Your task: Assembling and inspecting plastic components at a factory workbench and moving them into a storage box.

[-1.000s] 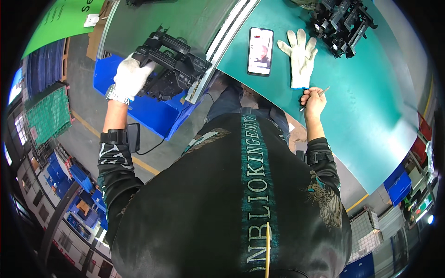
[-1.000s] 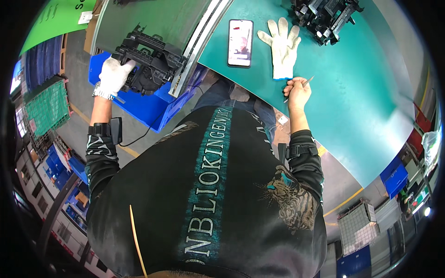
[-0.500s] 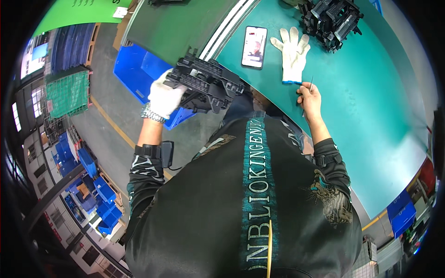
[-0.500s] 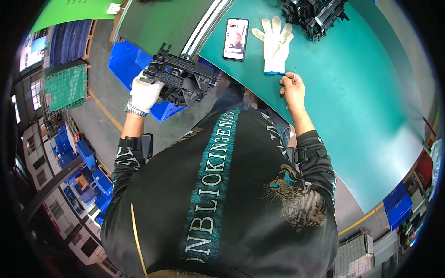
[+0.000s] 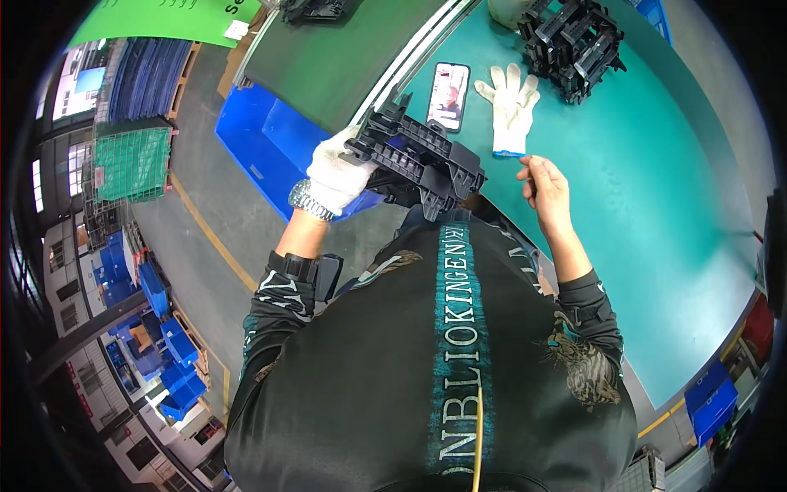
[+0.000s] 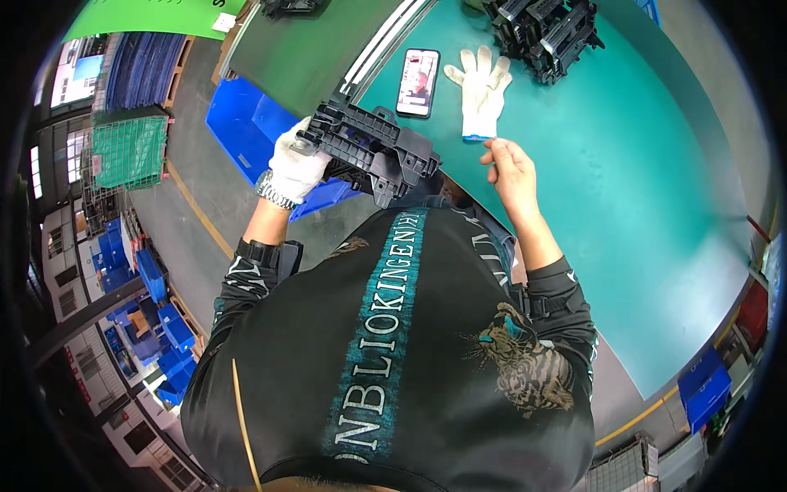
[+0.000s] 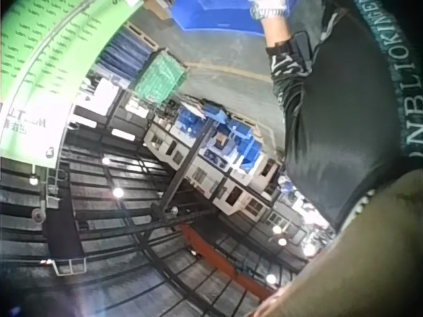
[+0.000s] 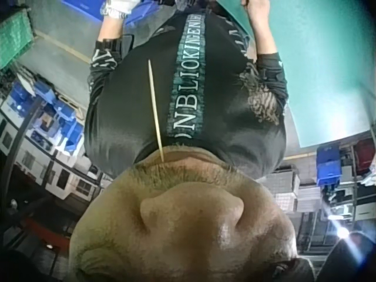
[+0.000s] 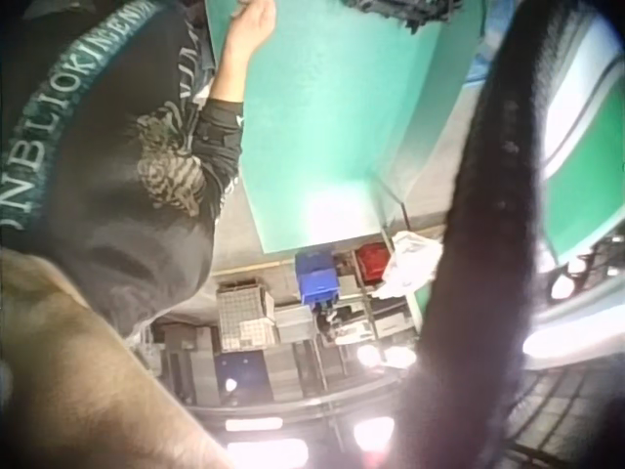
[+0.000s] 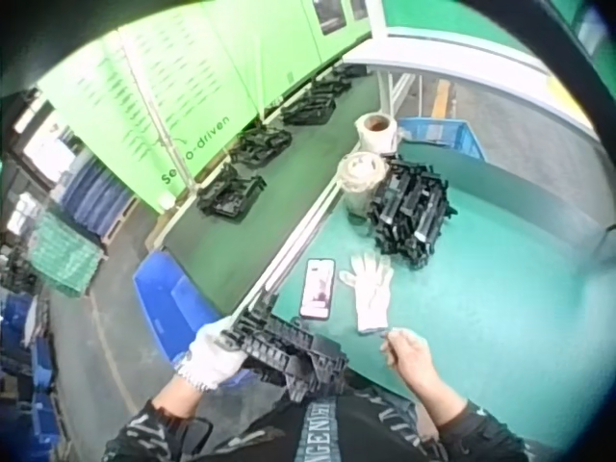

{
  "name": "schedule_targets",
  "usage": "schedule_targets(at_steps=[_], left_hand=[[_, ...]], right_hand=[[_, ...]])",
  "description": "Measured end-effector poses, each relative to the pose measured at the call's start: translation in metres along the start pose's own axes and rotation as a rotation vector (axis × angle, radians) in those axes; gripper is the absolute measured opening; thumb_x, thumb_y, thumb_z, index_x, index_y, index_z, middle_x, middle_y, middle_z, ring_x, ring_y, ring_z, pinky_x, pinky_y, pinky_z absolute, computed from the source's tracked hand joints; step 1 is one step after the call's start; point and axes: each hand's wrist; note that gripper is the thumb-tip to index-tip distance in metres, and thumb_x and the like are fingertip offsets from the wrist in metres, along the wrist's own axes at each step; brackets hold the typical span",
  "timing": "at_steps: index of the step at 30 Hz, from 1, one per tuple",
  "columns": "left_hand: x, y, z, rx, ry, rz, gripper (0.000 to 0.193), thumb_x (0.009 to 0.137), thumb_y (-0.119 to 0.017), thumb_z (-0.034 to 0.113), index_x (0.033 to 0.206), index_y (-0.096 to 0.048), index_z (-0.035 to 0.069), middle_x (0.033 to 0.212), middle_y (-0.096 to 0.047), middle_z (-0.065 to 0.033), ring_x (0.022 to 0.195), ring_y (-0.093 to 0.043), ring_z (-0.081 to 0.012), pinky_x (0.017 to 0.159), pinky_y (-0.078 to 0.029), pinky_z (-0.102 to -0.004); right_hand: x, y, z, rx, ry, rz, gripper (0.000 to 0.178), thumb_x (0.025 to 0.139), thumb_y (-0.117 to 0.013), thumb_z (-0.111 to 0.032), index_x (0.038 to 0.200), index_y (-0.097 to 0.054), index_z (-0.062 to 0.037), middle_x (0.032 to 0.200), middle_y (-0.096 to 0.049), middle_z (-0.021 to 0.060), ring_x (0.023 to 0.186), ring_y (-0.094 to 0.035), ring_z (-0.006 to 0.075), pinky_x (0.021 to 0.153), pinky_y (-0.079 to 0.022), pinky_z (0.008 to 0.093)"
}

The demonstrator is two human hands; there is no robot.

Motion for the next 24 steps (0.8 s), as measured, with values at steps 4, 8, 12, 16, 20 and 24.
schedule_targets(at_steps=[4, 8, 12, 16, 20, 24], left_hand=[[-0.001, -0.007, -0.004, -0.154, -0.025, 0.035, 0.031, 0.08, -0.072, 0.004, 0.111, -0.068, 0.002, 0.094, -0.075, -0.0101, 0.083, -0.071, -0.0171, 0.076, -0.056, -0.0279], [-0.003, -0.003, -0.005, 0.058, -0.161, 0.077, 0.029, 0.081, -0.069, 0.003, 0.11, -0.07, 0.004, 0.094, -0.074, -0.0115, 0.085, -0.072, -0.0227, 0.077, -0.056, -0.0303], [-0.003, -0.003, -0.002, 0.081, -0.24, 0.135, 0.029, 0.08, -0.068, 0.002, 0.109, -0.071, 0.005, 0.096, -0.074, -0.0127, 0.089, -0.072, -0.027, 0.079, -0.056, -0.0326], [0.0, 0.001, 0.013, 0.142, -0.337, 0.122, 0.03, 0.078, -0.067, 0.002, 0.108, -0.073, 0.007, 0.098, -0.073, -0.0139, 0.09, -0.071, -0.0281, 0.081, -0.056, -0.0342], [0.005, 0.001, 0.026, 0.253, -0.372, 0.073, 0.033, 0.077, -0.066, 0.003, 0.109, -0.073, 0.008, 0.099, -0.073, -0.0148, 0.09, -0.071, -0.0303, 0.082, -0.056, -0.0354], [0.007, -0.001, 0.034, 0.28, -0.389, 0.025, 0.034, 0.077, -0.065, 0.004, 0.11, -0.074, 0.009, 0.098, -0.073, -0.0154, 0.091, -0.071, -0.0319, 0.082, -0.056, -0.0368]], right_hand=[[-0.002, -0.012, -0.005, -0.041, 0.03, -0.04, 0.028, 0.104, -0.056, -0.029, 0.111, -0.066, -0.0039, 0.083, -0.064, -0.0004, 0.059, -0.05, 0.0037, 0.047, -0.034, 0.0185], [-0.003, -0.02, -0.006, -0.051, -0.002, -0.066, 0.025, 0.102, -0.059, -0.026, 0.111, -0.065, -0.004, 0.082, -0.063, -0.0009, 0.06, -0.05, 0.0039, 0.051, -0.036, 0.0187], [0.005, -0.028, -0.016, -0.081, 0.045, -0.135, 0.025, 0.1, -0.064, -0.024, 0.114, -0.065, -0.0029, 0.082, -0.062, -0.0023, 0.063, -0.05, 0.0037, 0.055, -0.037, 0.0189], [0.007, -0.049, -0.047, -0.082, 0.204, -0.258, 0.029, 0.096, -0.069, -0.022, 0.118, -0.065, -0.0022, 0.082, -0.061, -0.0039, 0.065, -0.049, 0.0029, 0.057, -0.038, 0.0189], [0.012, -0.081, -0.075, 0.143, 0.25, -0.384, 0.034, 0.094, -0.072, -0.02, 0.122, -0.064, -0.0026, 0.082, -0.06, -0.0057, 0.066, -0.048, 0.0017, 0.057, -0.037, 0.0185], [0.015, -0.096, -0.099, 0.126, 0.136, -0.49, 0.029, 0.093, -0.072, -0.019, 0.118, -0.065, -0.0043, 0.082, -0.06, -0.0061, 0.063, -0.047, 0.0007, 0.055, -0.035, 0.0178]])
Point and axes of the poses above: each hand's wrist, its own x-axis towards the middle knuckle, its own y-axis out of the back of the hand, z = x × y
